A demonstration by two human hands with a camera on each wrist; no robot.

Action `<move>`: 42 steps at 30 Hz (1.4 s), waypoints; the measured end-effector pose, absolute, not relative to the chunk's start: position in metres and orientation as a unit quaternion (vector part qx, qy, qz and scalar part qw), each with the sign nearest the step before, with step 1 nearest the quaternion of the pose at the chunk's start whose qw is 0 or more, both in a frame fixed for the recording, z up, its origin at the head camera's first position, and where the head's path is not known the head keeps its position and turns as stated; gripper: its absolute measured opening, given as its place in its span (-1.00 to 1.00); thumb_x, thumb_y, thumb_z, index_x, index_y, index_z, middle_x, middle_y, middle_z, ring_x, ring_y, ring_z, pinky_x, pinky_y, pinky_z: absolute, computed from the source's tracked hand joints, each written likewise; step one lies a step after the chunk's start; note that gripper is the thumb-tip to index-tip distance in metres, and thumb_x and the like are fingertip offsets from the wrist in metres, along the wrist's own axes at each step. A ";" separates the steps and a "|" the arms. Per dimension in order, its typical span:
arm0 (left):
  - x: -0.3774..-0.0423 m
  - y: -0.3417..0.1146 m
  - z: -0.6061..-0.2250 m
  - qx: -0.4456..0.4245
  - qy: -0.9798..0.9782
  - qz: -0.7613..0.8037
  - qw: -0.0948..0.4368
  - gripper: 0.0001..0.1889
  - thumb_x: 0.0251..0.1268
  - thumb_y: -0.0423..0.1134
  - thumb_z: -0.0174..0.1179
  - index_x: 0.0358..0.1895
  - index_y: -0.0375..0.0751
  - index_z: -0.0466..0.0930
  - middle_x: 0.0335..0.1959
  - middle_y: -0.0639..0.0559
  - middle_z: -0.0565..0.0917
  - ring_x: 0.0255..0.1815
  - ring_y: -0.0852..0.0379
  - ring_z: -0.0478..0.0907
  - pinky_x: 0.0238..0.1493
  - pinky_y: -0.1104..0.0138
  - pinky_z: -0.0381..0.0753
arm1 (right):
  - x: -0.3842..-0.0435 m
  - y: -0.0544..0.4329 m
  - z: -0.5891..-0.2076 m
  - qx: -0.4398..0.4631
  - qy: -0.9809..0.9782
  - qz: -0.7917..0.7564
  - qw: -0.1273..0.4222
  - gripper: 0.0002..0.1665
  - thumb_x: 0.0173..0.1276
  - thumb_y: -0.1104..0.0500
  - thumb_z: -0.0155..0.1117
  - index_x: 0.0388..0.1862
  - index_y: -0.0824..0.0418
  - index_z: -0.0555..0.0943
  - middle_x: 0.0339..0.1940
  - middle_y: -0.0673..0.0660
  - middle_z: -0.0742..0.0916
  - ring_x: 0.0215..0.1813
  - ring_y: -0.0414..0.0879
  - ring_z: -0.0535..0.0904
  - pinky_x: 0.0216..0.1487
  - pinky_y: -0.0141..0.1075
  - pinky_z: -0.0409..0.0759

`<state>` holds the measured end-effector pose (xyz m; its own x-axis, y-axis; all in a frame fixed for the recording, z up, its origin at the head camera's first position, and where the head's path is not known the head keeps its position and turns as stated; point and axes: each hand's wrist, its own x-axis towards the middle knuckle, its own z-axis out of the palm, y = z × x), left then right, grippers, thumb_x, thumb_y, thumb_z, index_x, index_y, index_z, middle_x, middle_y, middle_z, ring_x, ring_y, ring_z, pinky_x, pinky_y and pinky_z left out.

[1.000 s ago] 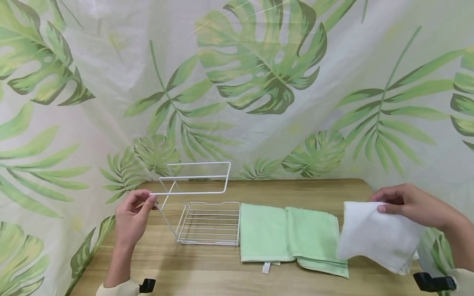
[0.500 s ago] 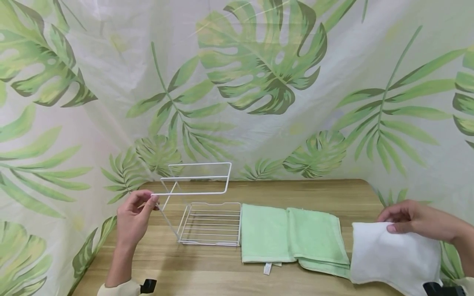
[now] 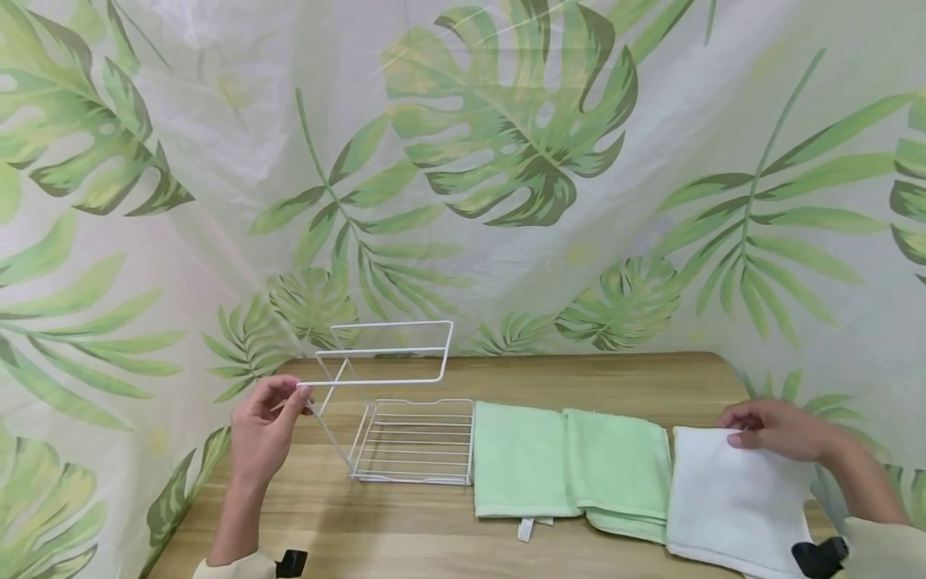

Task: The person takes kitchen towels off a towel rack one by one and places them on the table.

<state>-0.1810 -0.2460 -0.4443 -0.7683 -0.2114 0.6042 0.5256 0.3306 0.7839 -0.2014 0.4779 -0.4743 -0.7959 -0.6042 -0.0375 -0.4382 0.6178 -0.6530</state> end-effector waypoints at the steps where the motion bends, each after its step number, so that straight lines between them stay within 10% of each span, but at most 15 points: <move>1: -0.181 -0.246 -0.444 -0.105 -0.749 -0.568 0.324 -0.92 0.39 -0.60 0.34 -0.14 -0.49 0.67 -0.35 0.17 0.69 -0.38 0.23 0.73 -0.33 0.46 0.85 | -0.204 0.476 -0.479 -0.297 0.896 -0.315 0.105 -0.83 0.50 0.44 0.27 0.01 0.38 0.71 -0.12 -0.31 0.79 -0.17 -0.50 0.58 -0.33 -0.48 0.54; 15: -0.179 -0.244 -0.443 -0.105 -0.749 -0.567 0.325 -0.91 0.37 -0.61 0.34 -0.14 -0.49 0.67 -0.35 0.20 0.70 -0.38 0.20 0.74 -0.33 0.44 0.85 | -0.227 0.457 -0.526 -0.270 0.929 -0.244 -0.069 -0.76 0.27 0.46 0.49 -0.22 0.15 0.79 -0.30 -0.12 0.83 -0.17 -0.57 0.57 -0.29 -0.61 0.51; 26: -0.181 -0.243 -0.444 -0.110 -0.746 -0.571 0.324 -0.91 0.37 -0.62 0.34 -0.14 -0.49 0.66 -0.35 0.19 0.70 -0.39 0.24 0.72 -0.33 0.48 0.84 | -0.229 0.445 -0.555 -0.186 0.956 -0.205 -0.098 -0.80 0.26 0.34 0.56 -0.21 0.06 0.84 -0.21 0.10 0.89 -0.10 -0.40 0.71 -0.18 -0.48 0.66; 36: -0.183 -0.246 -0.444 -0.116 -0.745 -0.569 0.329 -0.90 0.36 -0.63 0.34 -0.14 -0.50 0.66 -0.35 0.20 0.70 -0.39 0.22 0.73 -0.35 0.49 0.83 | -0.226 0.438 -0.569 -0.131 0.963 -0.231 -0.053 -0.74 0.34 0.39 0.45 -0.05 0.15 0.84 -0.06 0.20 0.88 0.10 0.37 0.77 0.02 -0.11 0.78; 42: -0.183 -0.247 -0.445 -0.113 -0.746 -0.566 0.333 -0.91 0.37 -0.63 0.33 -0.14 -0.50 0.66 -0.35 0.22 0.70 -0.39 0.25 0.72 -0.35 0.53 0.81 | -0.224 0.435 -0.563 -0.130 0.960 -0.235 -0.084 -0.75 0.37 0.33 0.48 -0.02 0.09 0.84 -0.05 0.14 0.89 0.00 -0.18 0.76 -0.07 -0.38 0.70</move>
<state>-0.1833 -0.2467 -0.4447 -0.7530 -0.2079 0.6243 0.5455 0.3333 0.7690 -0.2243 0.4354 -0.5627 -0.9520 -0.2105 0.2223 -0.2894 0.8556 -0.4292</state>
